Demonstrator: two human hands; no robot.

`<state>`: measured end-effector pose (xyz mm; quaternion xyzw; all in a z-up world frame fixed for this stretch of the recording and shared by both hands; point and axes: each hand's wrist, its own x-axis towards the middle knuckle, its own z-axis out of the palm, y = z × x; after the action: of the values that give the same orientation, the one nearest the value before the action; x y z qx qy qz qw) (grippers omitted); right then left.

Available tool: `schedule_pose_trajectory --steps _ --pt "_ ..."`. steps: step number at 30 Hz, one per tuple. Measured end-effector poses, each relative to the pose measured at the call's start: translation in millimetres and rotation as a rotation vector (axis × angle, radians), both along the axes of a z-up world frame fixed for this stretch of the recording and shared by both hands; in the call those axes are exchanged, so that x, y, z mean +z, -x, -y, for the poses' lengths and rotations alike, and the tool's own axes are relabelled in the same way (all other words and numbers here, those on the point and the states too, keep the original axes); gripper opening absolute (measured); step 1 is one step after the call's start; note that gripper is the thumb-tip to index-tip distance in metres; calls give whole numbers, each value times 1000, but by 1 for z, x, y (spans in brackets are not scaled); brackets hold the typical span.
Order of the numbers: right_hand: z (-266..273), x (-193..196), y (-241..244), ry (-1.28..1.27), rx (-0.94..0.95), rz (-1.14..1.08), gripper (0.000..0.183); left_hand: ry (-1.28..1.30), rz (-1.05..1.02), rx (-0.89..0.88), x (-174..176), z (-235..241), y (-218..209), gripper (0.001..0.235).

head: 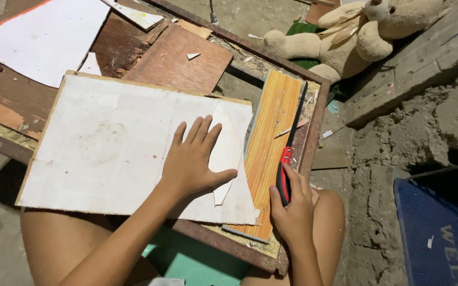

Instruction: Cutting a curved shape out of a white board using a utility knife

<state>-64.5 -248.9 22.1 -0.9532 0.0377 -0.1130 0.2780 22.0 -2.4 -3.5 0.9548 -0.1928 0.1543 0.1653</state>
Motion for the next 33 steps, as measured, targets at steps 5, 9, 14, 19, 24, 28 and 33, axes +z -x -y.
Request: schedule_pose_trajectory --steps 5,9,14,19,24,28,33 --pt "-2 3 1 0 1 -10 55 24 -18 1 4 0 1 112" --pt "0 -1 0 9 5 1 56 30 -34 8 6 1 2 112" --pt "-2 3 0 4 0 -6 55 32 -60 50 15 12 1 120" --pt "-1 1 0 14 -5 -21 55 -88 -66 207 12 46 -12 123" --pt "2 -2 -1 1 10 21 55 143 -468 199 45 41 -17 87" --pt "3 -2 0 -11 12 15 54 467 -478 161 87 19 -10 35" --pt "4 -4 0 8 20 40 53 687 -499 266 63 -10 -12 70"
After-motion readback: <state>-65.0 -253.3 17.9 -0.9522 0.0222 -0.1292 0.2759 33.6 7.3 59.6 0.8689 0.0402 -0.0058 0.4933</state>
